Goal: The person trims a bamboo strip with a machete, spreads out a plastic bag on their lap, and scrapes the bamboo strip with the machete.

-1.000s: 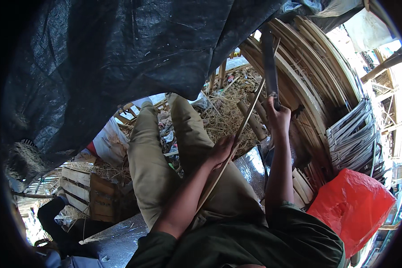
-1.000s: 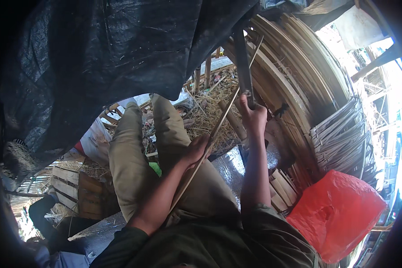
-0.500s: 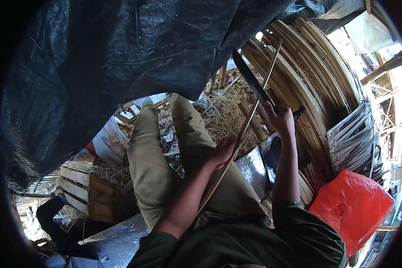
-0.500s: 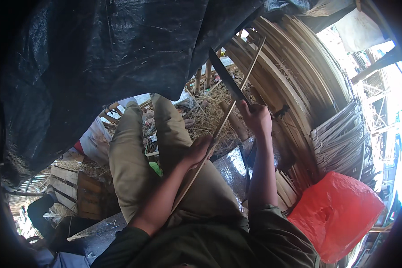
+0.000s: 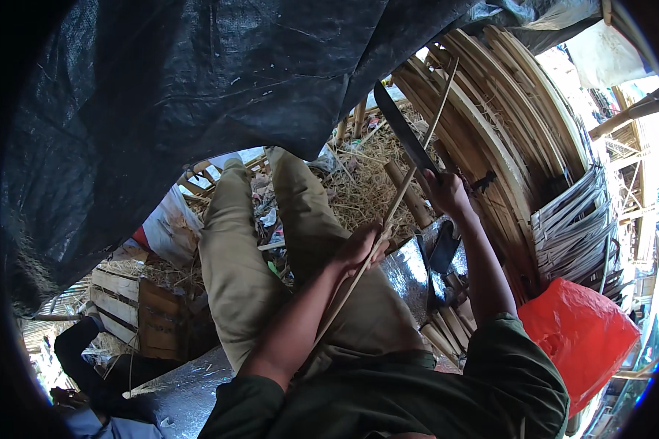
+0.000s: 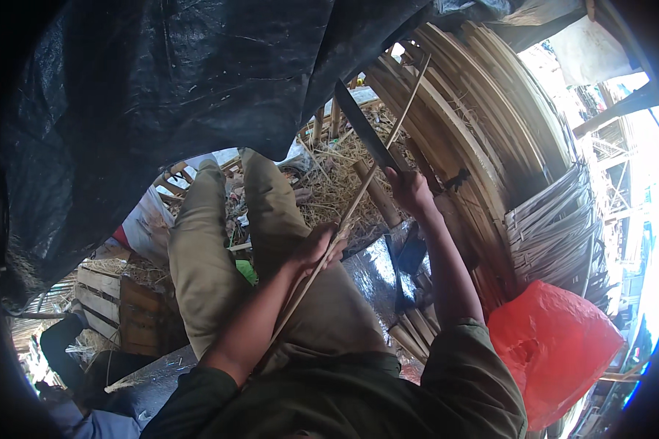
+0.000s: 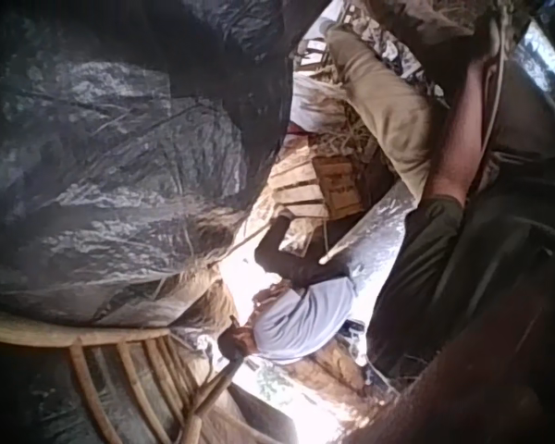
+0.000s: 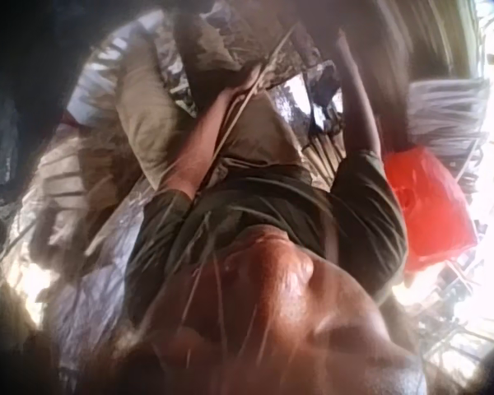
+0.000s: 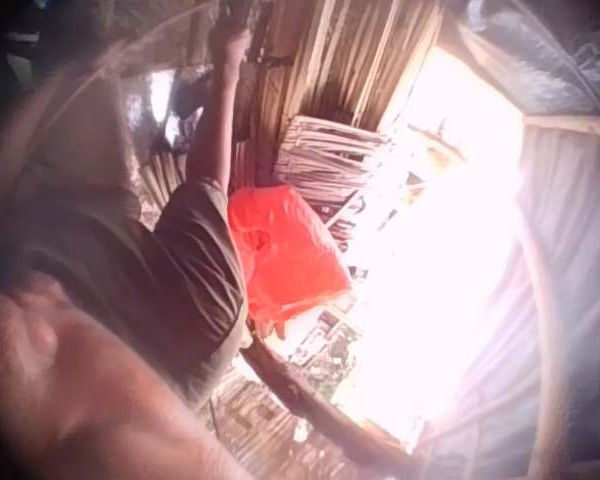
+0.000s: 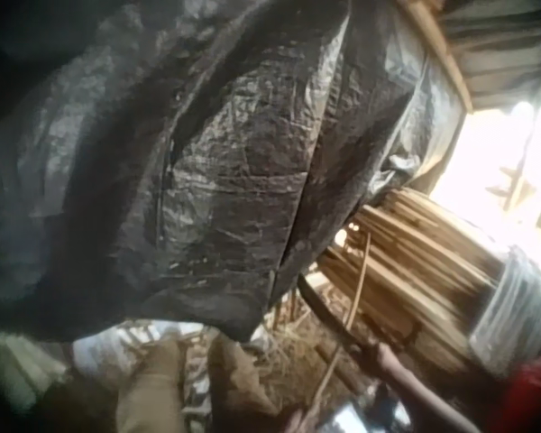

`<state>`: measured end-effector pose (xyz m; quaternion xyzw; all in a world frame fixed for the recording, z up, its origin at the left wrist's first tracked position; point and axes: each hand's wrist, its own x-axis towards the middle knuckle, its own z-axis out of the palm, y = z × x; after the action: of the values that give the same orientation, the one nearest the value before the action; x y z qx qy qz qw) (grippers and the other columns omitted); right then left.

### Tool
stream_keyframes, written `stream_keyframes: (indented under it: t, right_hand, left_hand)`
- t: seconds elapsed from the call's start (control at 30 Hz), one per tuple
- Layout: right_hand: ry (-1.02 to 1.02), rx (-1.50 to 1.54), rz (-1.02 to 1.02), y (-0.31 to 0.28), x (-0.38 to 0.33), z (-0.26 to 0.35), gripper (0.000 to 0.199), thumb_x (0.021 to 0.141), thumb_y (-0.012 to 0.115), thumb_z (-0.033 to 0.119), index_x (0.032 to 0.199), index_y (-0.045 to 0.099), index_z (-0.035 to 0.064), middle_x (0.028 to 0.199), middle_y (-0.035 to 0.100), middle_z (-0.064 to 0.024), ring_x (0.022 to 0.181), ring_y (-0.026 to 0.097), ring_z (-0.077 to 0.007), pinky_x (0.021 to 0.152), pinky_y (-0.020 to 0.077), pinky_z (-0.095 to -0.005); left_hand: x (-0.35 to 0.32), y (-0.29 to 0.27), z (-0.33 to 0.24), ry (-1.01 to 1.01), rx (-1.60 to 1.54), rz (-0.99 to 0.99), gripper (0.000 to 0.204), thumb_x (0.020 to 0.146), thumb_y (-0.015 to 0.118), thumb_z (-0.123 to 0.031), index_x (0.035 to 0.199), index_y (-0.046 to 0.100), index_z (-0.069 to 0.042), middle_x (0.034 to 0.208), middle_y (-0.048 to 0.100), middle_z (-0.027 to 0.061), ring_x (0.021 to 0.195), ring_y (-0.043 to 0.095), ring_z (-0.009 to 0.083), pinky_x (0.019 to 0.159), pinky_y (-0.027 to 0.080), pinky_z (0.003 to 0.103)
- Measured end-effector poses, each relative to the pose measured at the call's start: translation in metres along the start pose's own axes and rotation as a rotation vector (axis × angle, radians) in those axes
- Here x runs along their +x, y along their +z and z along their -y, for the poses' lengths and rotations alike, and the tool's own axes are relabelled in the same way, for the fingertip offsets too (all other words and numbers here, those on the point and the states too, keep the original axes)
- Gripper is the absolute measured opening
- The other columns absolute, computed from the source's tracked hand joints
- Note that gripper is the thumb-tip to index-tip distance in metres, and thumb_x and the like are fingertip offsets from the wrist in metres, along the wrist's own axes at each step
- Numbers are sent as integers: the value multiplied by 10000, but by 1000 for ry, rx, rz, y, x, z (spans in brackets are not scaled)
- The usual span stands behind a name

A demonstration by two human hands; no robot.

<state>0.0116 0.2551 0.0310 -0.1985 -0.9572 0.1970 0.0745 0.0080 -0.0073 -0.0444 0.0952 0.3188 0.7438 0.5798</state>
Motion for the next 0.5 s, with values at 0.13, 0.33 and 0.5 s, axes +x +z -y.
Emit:
stream_keyframes:
  t: [0.13, 0.33, 0.5]
  right_hand:
    - [6, 66, -17, 8, -3, -12, 557, 956, 600, 439, 692, 600, -52, 604, 525, -270, 547, 573, -377, 567, 453, -453]
    - [1, 82, 36, 5, -29, 10, 573, 961, 602, 443, 670, 577, -50, 543, 461, -220, 489, 428, -251, 530, 416, -436]
    - [-38, 132, 33, 9, -36, -8, 575, 956, 612, 444, 655, 579, -45, 509, 432, -193, 458, 405, -199, 496, 395, -433]
  left_hand:
    - [2, 3, -1, -15, -20, -18, 444, 1018, 389, -554, 880, 481, -142, 526, 401, -20, 332, 362, 90, 313, 304, 246]
    - [-4, 2, 5, 20, 14, -35, 439, 1016, 405, -547, 888, 487, -135, 516, 401, -18, 333, 368, 86, 319, 309, 244]
    - [-6, 7, 0, 7, 71, -21, 414, 1022, 415, -525, 903, 482, -134, 526, 393, -28, 360, 377, 75, 343, 328, 235]
